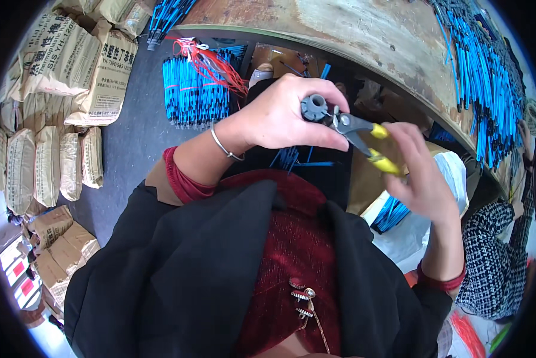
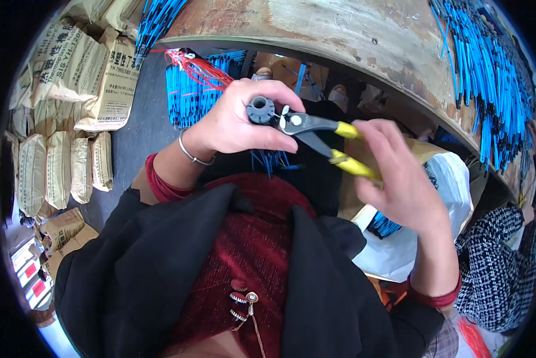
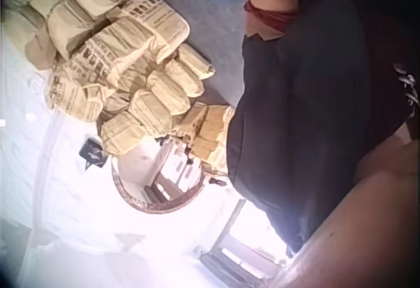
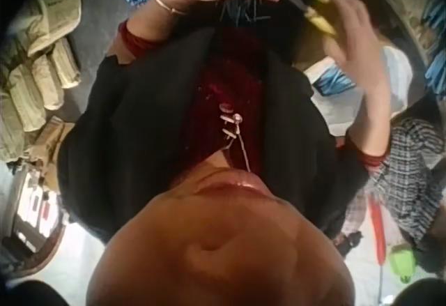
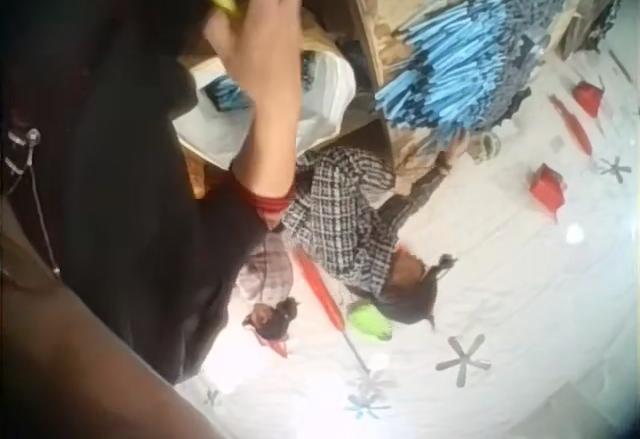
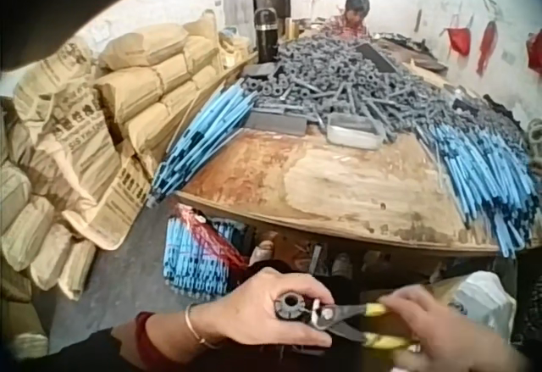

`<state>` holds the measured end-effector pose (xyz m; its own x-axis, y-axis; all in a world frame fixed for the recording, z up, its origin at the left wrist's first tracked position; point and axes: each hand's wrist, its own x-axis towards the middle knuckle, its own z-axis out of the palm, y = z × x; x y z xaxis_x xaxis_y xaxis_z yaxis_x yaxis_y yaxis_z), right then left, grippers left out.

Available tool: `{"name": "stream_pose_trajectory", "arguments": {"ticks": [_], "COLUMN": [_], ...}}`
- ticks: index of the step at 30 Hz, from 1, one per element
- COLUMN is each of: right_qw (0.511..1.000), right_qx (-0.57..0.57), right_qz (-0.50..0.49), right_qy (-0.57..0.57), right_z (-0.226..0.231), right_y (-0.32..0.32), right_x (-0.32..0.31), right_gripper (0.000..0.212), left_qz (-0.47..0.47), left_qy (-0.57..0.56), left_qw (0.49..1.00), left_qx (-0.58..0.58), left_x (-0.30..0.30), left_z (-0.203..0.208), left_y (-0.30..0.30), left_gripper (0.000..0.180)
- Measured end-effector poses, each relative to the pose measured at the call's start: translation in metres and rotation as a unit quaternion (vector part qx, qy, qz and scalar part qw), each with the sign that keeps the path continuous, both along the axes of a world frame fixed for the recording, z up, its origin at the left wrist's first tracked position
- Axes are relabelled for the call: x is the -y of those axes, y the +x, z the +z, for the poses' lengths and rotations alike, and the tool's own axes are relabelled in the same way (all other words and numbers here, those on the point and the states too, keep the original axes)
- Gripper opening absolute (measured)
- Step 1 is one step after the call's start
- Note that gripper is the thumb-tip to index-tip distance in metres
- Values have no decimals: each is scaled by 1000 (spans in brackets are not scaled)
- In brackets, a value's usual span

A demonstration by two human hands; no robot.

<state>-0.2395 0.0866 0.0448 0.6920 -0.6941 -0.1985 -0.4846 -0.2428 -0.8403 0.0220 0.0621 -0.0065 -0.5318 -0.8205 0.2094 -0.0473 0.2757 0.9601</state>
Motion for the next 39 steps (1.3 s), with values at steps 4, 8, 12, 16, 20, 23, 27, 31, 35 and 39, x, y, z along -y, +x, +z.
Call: {"name": "stream_pose_trajectory", "arguments": {"ticks": [4, 8, 12, 16, 20, 23, 27, 31, 35, 39], "right_qw": [985, 800, 834, 910, 913, 865, 835, 987, 990, 988], "right_qx": [-116, 137, 205, 101, -24, -3, 103, 26, -131, -117], "right_qz": [-4, 21, 22, -19, -45, -25, 42, -8, -32, -46], "right_qy": [-128, 584, 512, 401, 405, 500, 539, 161, -47, -91], "right_z": [1, -48, -40, -12, 5, -15, -33, -15, -2, -7], "right_y": [-2, -5, -3, -7, -7, -13, -17, -5, 4, 6], "right_x": [3, -26, -9, 10, 0, -7, -4, -7, -17, -22], "right_gripper": [54, 54, 54, 56, 59, 61, 64, 66, 65, 59], "left_qz": [-13, -144, -129, 0, -71, -143, -68, 10, 18, -2], "left_qy": [45, -17, -4, -2, 64, -2, 25, 14, -9, -6], "left_qw": [999, 989, 991, 999, 995, 988, 997, 999, 1000, 1000], "left_qx": [-11, -40, -33, 39, -18, -63, -11, 27, 9, 11], "left_x": [0, 9, 7, 7, 7, 11, 5, 1, -3, -1], "left_z": [2, 7, 2, 2, 1, 3, 3, 5, 6, 4], "left_y": [-2, -2, 1, 0, 0, -4, -3, -6, -11, -10], "left_gripper": [36, 33, 35, 35, 33, 31, 30, 28, 26, 25]}}
